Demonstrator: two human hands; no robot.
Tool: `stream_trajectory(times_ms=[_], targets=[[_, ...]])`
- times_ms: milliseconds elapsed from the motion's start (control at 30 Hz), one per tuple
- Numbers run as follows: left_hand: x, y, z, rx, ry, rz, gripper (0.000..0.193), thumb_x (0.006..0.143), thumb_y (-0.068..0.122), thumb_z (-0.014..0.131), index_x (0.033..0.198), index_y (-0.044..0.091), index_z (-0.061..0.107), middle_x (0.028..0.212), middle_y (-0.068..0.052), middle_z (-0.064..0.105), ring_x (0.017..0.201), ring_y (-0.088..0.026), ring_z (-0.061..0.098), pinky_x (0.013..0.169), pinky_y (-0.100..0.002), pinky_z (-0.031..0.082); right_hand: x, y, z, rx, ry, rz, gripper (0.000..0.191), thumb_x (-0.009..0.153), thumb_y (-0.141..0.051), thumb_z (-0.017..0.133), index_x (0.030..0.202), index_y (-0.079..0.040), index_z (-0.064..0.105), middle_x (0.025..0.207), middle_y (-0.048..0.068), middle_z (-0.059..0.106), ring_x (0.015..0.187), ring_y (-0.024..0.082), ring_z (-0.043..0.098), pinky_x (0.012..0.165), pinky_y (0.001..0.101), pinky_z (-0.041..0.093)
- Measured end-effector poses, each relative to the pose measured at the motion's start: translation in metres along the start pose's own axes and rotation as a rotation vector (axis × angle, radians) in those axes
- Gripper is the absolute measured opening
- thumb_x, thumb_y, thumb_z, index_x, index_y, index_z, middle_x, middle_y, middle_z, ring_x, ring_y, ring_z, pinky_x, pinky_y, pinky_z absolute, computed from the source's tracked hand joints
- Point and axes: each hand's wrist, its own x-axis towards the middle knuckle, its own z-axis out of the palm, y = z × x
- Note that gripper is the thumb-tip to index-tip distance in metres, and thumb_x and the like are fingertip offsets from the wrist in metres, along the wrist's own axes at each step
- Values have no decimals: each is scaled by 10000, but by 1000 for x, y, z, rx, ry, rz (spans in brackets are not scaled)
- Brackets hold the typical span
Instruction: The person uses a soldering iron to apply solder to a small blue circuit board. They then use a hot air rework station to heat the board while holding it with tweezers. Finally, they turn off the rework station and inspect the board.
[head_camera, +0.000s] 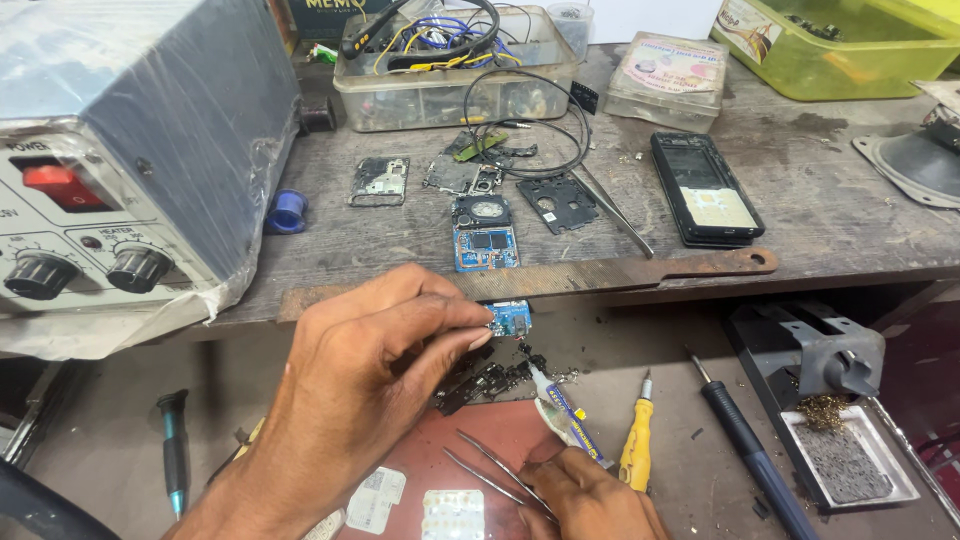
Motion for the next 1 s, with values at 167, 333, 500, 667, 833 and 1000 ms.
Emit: stream_trajectory(times_ms=[167, 333, 500, 667, 833, 1000], targets=[[-1, -1, 1, -3, -19, -50, 180, 823, 51, 796, 996, 28, 750, 889, -53, 717, 764, -179, 711, 643, -293, 544, 1, 4, 2, 13, 8, -35, 505, 803, -288, 813, 1296, -277, 703, 1195, 8, 647, 1045, 244, 717, 936, 428, 567], [1, -1, 2, 9, -20, -33, 166, 826, 57, 797, 987, 36, 760, 878, -52, 707, 757, -173, 706, 641, -291, 538, -2, 5, 8, 50, 85, -43, 496, 766, -303, 846, 1249, -268, 734, 1143, -19, 685, 984, 200, 743, 915, 395, 586], [0, 0, 4, -1, -28, -66, 171, 830, 70, 796, 994, 38, 763, 883, -52, 702, 765, -170, 718, 635, -287, 546, -4, 7, 11, 76, 114, -64, 500, 750, -288, 853, 1236, -255, 740, 1134, -14, 688, 995, 214, 748, 883, 389, 593], [0, 1, 8, 33, -35, -70, 164, 837, 71, 790, 994, 33, 764, 895, -59, 703, 798, -192, 726, 668, -301, 554, -2, 7, 13, 46, 105, -70, 504, 760, -301, 851, 1248, -264, 736, 1138, -16, 684, 984, 206, 753, 878, 377, 596], [0, 0, 8, 13, -40, -66, 166, 842, 63, 783, 999, 22, 752, 900, -62, 692, 812, -199, 725, 690, -303, 557, -3, 7, 12, 50, 90, -31, 494, 770, -296, 845, 1251, -275, 737, 1140, -30, 688, 940, 175, 756, 884, 372, 601], [-1, 1, 8, 19, -35, -63, 182, 834, 68, 785, 1007, 23, 752, 908, -70, 685, 811, -214, 710, 689, -316, 549, -2, 7, 10, 54, 114, -64, 505, 746, -263, 859, 1238, -252, 745, 1130, -8, 691, 979, 212, 752, 874, 394, 596]])
